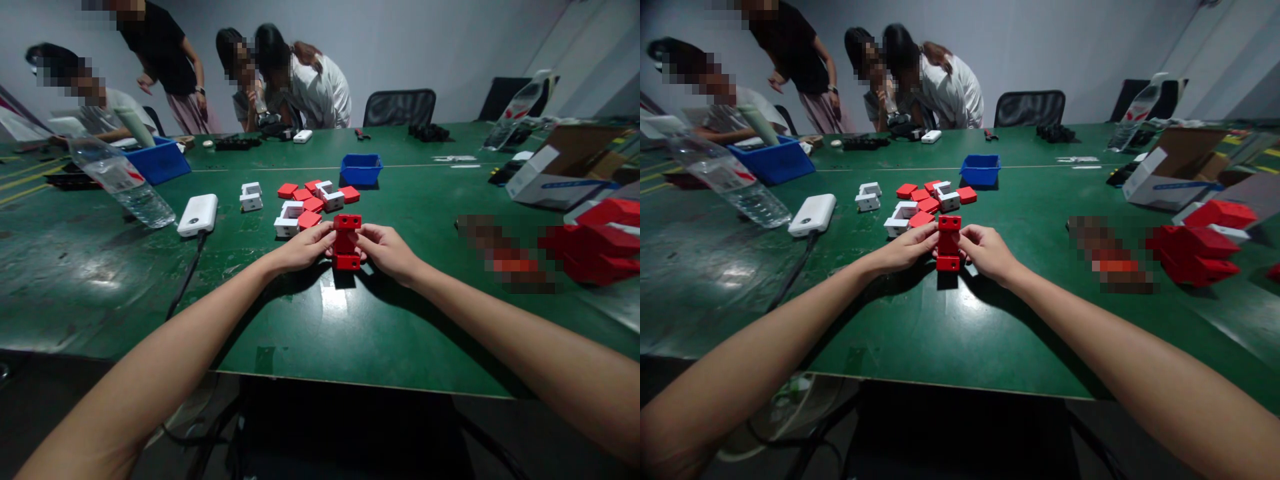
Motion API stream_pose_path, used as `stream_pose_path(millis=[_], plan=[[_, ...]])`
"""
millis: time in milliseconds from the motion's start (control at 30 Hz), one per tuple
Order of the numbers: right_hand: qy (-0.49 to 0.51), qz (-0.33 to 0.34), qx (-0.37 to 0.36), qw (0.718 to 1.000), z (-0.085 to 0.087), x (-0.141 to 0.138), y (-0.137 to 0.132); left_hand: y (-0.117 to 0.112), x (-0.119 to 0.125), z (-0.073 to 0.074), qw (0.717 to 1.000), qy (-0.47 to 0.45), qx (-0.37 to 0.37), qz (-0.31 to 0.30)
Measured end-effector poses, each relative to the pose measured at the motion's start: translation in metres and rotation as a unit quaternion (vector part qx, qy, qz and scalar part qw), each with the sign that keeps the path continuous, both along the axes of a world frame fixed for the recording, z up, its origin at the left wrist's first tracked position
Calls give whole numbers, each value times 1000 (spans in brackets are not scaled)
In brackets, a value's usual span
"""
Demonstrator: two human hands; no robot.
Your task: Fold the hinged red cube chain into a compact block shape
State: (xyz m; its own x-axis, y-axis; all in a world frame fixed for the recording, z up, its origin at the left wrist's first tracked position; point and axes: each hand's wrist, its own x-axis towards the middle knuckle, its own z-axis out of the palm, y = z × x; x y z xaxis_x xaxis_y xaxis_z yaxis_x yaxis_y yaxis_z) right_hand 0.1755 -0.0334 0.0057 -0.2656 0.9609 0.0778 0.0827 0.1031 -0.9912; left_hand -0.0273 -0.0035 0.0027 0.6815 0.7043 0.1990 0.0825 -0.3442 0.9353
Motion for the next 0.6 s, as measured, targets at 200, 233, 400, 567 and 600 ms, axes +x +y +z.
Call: stream_pose_path(millis=[200, 233, 400, 567, 600], plan=[[0, 0, 0, 1000, -1, -1, 1, -2, 0, 1, 1000, -1, -10, -1], [0, -1, 0, 1000, 0, -1, 0, -2, 1, 1, 1000, 0, -11, -1], [1, -3, 5, 1000, 0, 0, 0, -2, 1, 1, 1000, 4, -3, 4], [-3, -3, 12, 1000, -1, 0, 0, 0, 0, 0, 1000, 10, 1, 7], [-2, -1, 13, 1000, -1, 0, 0, 0, 0, 0, 1000, 10, 1, 6]])
